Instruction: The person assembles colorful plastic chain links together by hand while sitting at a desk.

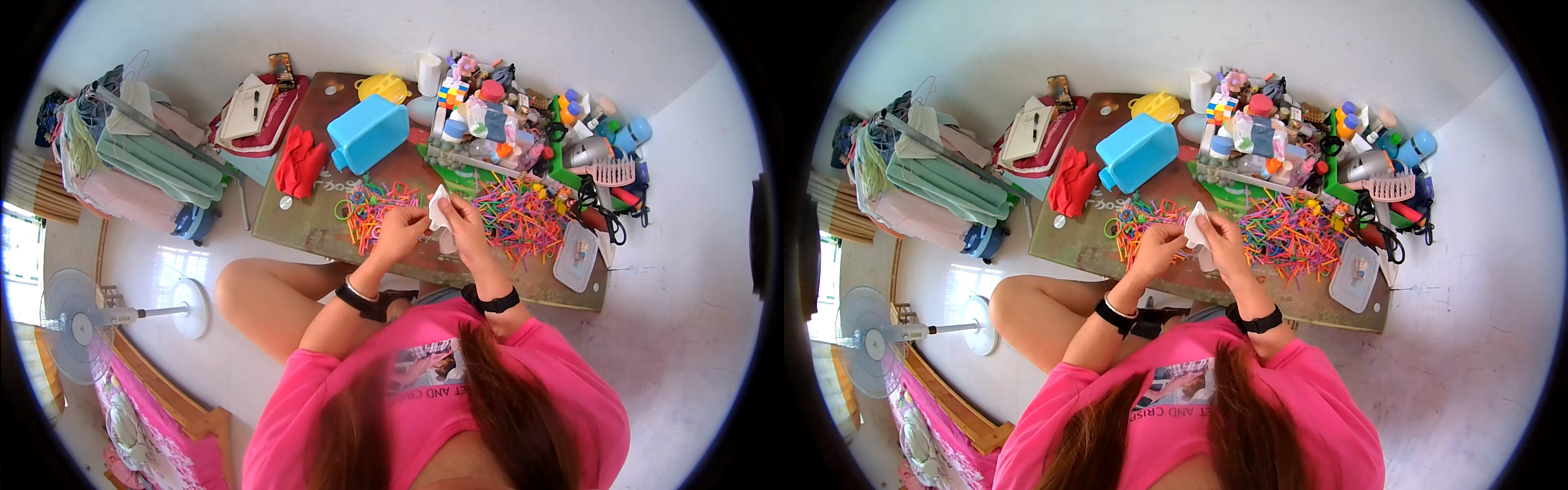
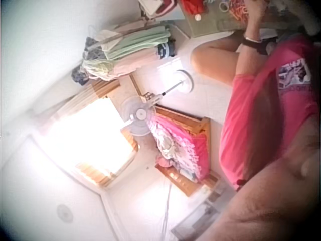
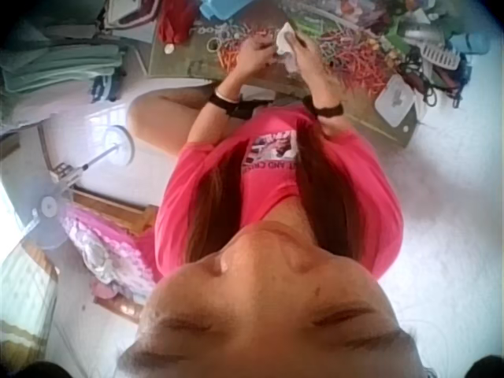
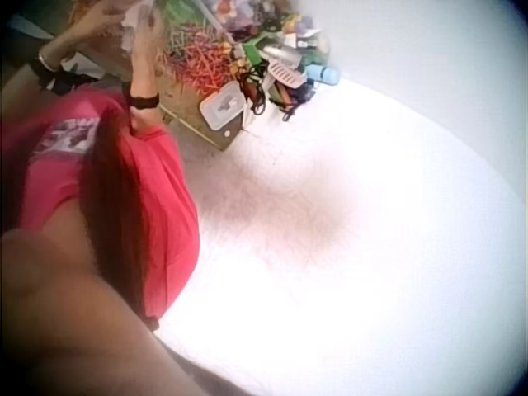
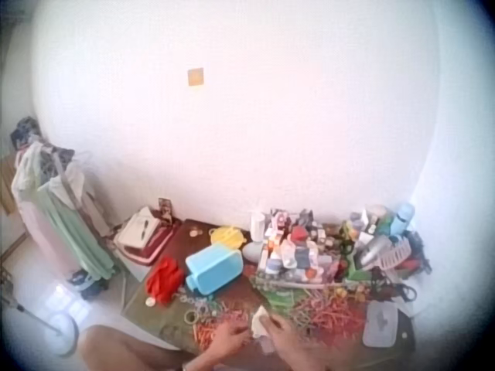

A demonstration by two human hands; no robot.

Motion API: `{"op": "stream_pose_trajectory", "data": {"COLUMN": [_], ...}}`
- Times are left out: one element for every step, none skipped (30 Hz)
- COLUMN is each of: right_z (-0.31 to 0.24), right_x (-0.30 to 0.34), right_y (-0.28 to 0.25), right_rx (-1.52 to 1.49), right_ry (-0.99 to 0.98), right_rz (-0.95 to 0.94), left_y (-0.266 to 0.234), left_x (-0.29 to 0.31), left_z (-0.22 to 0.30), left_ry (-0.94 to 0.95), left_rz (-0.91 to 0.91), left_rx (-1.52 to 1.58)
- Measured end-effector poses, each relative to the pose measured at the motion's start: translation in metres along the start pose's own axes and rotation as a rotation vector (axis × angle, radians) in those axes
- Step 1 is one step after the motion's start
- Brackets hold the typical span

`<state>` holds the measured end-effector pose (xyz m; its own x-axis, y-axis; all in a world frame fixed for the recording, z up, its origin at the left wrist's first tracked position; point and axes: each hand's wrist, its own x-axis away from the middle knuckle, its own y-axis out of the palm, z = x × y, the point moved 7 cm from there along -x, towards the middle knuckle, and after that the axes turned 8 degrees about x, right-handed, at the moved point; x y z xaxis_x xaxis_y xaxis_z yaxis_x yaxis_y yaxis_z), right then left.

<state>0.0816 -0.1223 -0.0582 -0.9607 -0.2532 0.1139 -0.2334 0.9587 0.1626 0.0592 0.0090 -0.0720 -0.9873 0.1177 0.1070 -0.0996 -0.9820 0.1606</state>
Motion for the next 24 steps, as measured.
{"op": "stream_pose_trajectory", "data": {"right_z": [-0.003,-0.006,-0.009,-0.01,-0.011,-0.012,-0.009,-0.005,-0.001,0.002,0.004,0.006,0.006,0.006,0.005,0.006,0.007,0.007,0.006,0.004,0.002,-0.001,-0.005,-0.007], "right_x": [0.0,0.0,0.0,-0.001,-0.002,-0.002,-0.003,-0.004,-0.004,-0.004,-0.003,-0.003,-0.003,-0.004,-0.005,-0.005,-0.005,-0.005,-0.004,-0.002,-0.001,0.001,0.001,0.002], "right_y": [-0.002,-0.003,-0.005,-0.007,-0.01,-0.013,-0.015,-0.019,-0.021,-0.02,-0.019,-0.018,-0.019,-0.021,-0.022,-0.021,-0.019,-0.018,-0.016,-0.014,-0.012,-0.007,-0.002,0.003], "right_rx": [0.028,0.056,0.084,0.095,0.106,0.117,0.153,0.19,0.226,0.194,0.163,0.131,0.153,0.175,0.198,0.127,0.056,-0.014,-0.052,-0.089,-0.126,-0.159,-0.193,-0.226], "right_ry": [-0.039,-0.079,-0.118,-0.107,-0.096,-0.085,-0.064,-0.043,-0.022,-0.009,0.004,0.017,0.011,0.004,-0.002,0.016,0.033,0.051,0.078,0.104,0.13,0.123,0.115,0.108], "right_rz": [0.029,0.057,0.086,0.118,0.15,0.182,0.152,0.121,0.091,0.079,0.067,0.055,0.059,0.063,0.067,0.072,0.077,0.081,0.051,0.02,-0.011,-0.035,-0.06,-0.084], "left_y": [0.0,0.002,0.002,0.004,0.006,0.007,0.009,0.011,0.012,0.012,0.011,0.011,0.011,0.012,0.012,0.011,0.01,0.009,0.007,0.005,0.003,0.0,-0.003,-0.006], "left_x": [0.002,0.004,0.006,0.007,0.008,0.009,0.011,0.013,0.014,0.014,0.013,0.013,0.012,0.012,0.012,0.011,0.009,0.007,0.007,0.007,0.006,0.006,0.006,0.006], "left_z": [0.007,0.015,0.022,0.026,0.031,0.035,0.04,0.048,0.052,0.052,0.05,0.049,0.046,0.044,0.041,0.037,0.033,0.03,0.03,0.03,0.03,0.031,0.03,0.032], "left_ry": [0.019,0.038,0.057,0.108,0.159,0.21,0.233,0.255,0.277,0.279,0.282,0.284,0.274,0.264,0.253,0.22,0.186,0.153,0.132,0.112,0.092,0.129,0.166,0.203], "left_rz": [0.022,0.044,0.066,0.079,0.093,0.107,0.11,0.112,0.114,0.11,0.105,0.099,0.091,0.082,0.073,0.059,0.045,0.031,0.044,0.056,0.069,0.104,0.139,0.174], "left_rx": [-0.07,-0.141,-0.211,-0.265,-0.319,-0.373,-0.444,-0.515,-0.587,-0.591,-0.595,-0.599,-0.533,-0.466,-0.4,-0.351,-0.303,-0.255,-0.242,-0.23,-0.217,-0.236,-0.255,-0.274]}}
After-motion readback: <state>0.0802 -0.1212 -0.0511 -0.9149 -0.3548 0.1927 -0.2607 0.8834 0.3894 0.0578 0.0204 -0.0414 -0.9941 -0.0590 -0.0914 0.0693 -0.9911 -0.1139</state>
